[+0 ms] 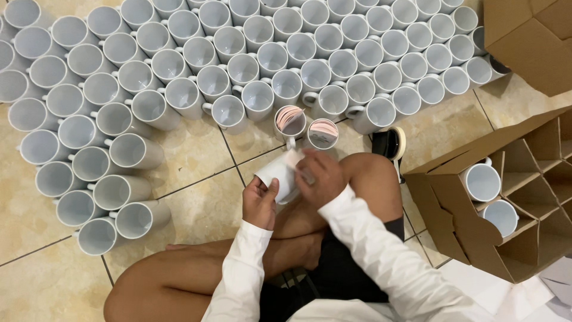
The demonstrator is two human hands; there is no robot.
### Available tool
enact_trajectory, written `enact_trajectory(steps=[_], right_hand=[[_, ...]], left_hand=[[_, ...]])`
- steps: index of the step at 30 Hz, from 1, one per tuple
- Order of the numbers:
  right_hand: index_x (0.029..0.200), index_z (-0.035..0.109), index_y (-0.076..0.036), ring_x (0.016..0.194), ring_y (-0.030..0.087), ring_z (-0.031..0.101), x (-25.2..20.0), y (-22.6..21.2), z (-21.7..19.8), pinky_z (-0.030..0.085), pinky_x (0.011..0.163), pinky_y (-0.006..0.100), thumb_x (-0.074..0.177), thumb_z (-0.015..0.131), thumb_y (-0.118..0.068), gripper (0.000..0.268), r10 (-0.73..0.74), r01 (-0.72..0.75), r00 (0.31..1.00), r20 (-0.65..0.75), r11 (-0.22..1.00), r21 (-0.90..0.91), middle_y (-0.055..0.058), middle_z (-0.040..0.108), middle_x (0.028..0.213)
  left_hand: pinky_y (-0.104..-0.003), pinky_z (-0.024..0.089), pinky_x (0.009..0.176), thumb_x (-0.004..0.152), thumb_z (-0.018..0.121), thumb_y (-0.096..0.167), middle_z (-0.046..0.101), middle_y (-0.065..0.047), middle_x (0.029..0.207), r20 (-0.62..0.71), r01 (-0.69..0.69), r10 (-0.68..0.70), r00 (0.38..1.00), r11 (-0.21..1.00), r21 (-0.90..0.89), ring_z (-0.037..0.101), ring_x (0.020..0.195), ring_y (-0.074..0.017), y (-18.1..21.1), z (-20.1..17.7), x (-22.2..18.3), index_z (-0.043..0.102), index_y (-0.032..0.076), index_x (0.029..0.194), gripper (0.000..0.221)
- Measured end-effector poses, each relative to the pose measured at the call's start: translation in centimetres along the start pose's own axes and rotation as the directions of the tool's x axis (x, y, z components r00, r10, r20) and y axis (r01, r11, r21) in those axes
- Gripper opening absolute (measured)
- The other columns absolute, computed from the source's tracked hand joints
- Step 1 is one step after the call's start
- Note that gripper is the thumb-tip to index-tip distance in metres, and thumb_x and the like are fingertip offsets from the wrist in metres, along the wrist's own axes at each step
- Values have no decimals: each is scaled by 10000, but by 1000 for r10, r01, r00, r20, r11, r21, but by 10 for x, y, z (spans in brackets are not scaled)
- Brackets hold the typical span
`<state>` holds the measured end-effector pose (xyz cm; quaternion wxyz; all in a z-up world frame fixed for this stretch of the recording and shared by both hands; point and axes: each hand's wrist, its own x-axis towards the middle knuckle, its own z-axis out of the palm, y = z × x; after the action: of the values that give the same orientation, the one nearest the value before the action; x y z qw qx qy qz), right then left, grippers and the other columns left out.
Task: The person applies adhesive labels to the surfaces of ceramic mugs before placing them into a cardboard divider box.
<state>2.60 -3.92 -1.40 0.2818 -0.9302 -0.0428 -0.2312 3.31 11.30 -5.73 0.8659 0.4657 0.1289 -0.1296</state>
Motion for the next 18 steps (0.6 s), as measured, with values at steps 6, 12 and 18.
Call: enact_trajectory(steps=[6,12,18], right_hand=[[1028,665,-76,1195,330,557,-18,-66,-18,422,953,448,860,668,-312,289,-99,89,989,113,992,85,90,623,1186],[1000,688,-92,1149,391,565,-2,-46,-64,434,960,487,795,751,-191,236,-62,62,998,-5,968,245,118,637,1186],[1100,647,-55,1217,384,527,3,-16,-125,479,938,471,687,820,-143,456,-17,-136,965,263,822,552,229,433,1413]], left_hand=[[-334,563,382,818,705,33,652,-131,850,62,121,-116,991,989,-86,674,667,-207,28,13,-11,575,-69,1095,322],[-320,601,573,772,671,-77,644,-141,853,134,151,-130,982,976,-159,680,737,-215,35,16,-21,575,-84,1072,315],[-328,595,637,704,676,-134,656,-142,842,362,344,-266,893,924,-170,702,777,-245,56,54,-42,594,-110,1074,380]])
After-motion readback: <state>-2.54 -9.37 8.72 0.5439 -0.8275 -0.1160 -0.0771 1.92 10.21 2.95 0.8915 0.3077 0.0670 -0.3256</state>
